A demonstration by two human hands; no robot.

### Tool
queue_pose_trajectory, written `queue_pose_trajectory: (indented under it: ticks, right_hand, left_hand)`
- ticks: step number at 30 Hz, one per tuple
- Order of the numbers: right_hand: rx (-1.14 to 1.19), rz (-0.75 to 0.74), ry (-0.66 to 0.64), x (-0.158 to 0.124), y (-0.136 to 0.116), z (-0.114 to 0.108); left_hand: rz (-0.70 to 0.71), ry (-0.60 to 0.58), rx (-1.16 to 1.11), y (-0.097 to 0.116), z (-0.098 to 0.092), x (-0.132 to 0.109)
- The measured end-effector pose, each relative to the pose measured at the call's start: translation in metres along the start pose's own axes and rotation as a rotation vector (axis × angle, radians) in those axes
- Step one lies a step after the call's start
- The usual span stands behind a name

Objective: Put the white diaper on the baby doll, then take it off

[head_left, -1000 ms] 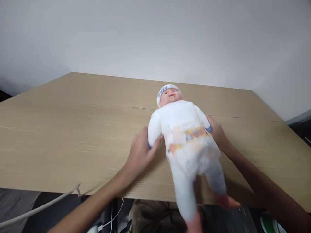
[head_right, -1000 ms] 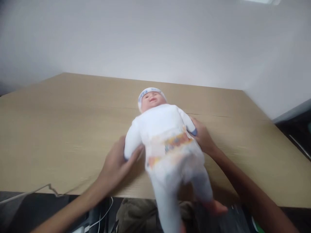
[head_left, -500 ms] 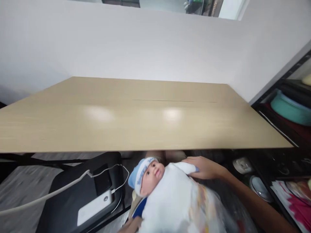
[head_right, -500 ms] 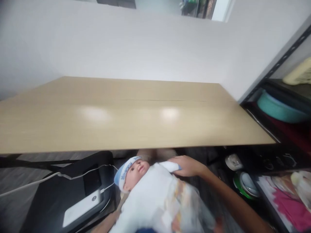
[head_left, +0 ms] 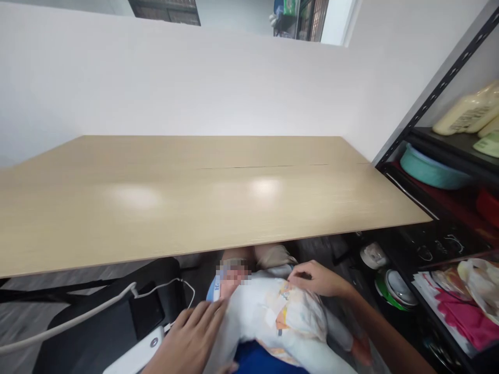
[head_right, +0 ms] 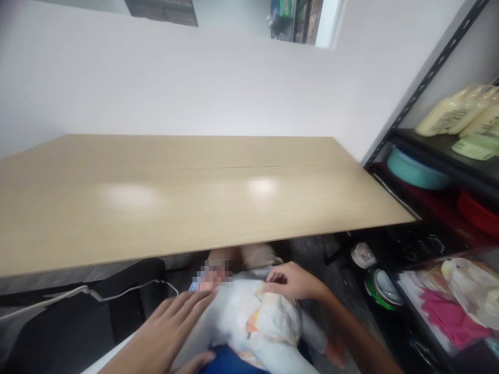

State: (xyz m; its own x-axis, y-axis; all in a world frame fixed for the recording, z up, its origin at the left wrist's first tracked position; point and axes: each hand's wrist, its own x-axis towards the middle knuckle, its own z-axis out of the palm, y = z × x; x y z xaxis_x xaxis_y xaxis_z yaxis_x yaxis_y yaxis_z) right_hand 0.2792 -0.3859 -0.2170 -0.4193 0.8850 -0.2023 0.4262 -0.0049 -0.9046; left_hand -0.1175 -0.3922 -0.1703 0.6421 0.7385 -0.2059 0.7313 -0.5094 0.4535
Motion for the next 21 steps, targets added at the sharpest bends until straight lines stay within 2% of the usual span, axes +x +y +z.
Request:
queue_pose_trajectory:
  ticks: [2, 4, 6, 7, 9, 11, 16, 19, 21]
  right_hand:
    - [0.051, 0.046, -0.003, 0.004, -0.002, 0.004]
    - [0.087, 0.084, -0.018, 0.010, 0.004, 0.008]
    - [0.120, 0.101, -0.024, 0.016, 0.015, 0.010]
    - [0.132, 0.101, -0.019, 0.019, 0.021, 0.011]
    - [0.133, 0.097, 0.007, 0.021, 0.032, 0.013]
    - [0.097, 0.092, 0.044, 0.023, 0.042, 0.013]
    - [-0.102, 0.095, 0.259, 0.031, 0.056, 0.003]
    - [-0.135, 0.059, 0.313, 0.032, 0.040, -0.004]
    - [-0.136, -0.046, 0.255, 0.030, 0.017, -0.003]
  left_hand:
    - [0.192, 0.023, -0.145, 0.021, -0.003, 0.047]
    - [0.369, -0.043, -0.290, 0.043, 0.002, 0.092]
    - [0.458, -0.092, -0.404, 0.059, 0.009, 0.123]
    - [0.474, -0.097, -0.452, 0.064, 0.012, 0.131]
    - [0.473, -0.076, -0.532, 0.067, 0.016, 0.133]
    - [0.457, -0.048, -0.593, 0.064, 0.017, 0.122]
    - [0.377, 0.020, -0.695, 0.049, 0.024, 0.096]
    - [0.323, 0.018, -0.738, 0.045, 0.028, 0.093]
    - [0.298, 0.015, -0.764, 0.046, 0.026, 0.092]
